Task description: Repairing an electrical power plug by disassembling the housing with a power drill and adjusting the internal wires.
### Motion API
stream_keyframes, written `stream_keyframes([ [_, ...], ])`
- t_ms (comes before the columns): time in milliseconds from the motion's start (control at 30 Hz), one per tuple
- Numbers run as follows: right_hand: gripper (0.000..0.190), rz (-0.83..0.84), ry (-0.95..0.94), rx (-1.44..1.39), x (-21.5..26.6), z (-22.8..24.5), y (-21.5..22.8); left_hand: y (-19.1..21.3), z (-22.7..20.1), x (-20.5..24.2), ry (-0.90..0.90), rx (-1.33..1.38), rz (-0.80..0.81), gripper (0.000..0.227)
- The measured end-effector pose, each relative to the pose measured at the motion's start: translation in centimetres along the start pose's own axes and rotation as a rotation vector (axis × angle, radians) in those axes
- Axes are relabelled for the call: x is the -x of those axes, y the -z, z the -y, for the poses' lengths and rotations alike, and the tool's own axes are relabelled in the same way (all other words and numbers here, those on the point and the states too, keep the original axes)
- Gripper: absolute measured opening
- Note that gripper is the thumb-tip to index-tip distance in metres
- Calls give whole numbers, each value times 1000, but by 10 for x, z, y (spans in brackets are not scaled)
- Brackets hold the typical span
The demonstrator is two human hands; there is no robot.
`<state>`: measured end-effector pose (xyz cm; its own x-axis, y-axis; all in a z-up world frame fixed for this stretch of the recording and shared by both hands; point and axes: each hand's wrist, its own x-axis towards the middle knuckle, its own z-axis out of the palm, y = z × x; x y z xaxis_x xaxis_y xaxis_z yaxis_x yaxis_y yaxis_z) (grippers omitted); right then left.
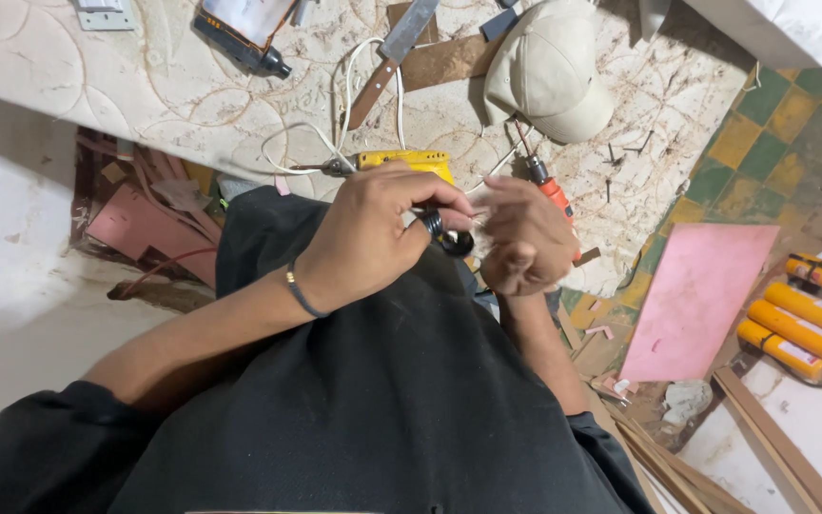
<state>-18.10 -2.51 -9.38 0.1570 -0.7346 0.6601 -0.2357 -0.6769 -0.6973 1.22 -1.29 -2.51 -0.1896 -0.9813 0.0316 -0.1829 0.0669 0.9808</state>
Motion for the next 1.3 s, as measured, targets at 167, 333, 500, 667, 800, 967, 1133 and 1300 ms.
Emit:
stream_keyframes([
  [167, 32, -55, -54, -483, 2, -43, 19, -7, 45, 3, -41, -217, -20, 6],
  [333, 29, 562, -118, -377, -38, -27, 43, -4, 38, 3, -32, -264, 70, 16],
  [500, 19, 538, -119, -288, -39, -17, 39, -1, 37, 3, -7, -254, 174, 16],
  [667, 10, 586, -96, -156, -46, -7, 32, 1, 37, 3, 28, -237, 222, 13],
  [800, 7, 667, 66, 51, -49, -8, 27, 4, 27, -3, 214, -137, 328, 13],
  [967, 7, 584, 227, 256, -45, -12, 33, -19, 62, -3, 427, 331, 250, 12],
  [1133, 15, 353, 281, 344, -39, -9, 39, -32, 53, -2, 145, 355, -43, 12],
  [1300, 33, 351, 5, 153, -19, -4, 39, -21, 40, -1, -474, -98, -255, 14],
])
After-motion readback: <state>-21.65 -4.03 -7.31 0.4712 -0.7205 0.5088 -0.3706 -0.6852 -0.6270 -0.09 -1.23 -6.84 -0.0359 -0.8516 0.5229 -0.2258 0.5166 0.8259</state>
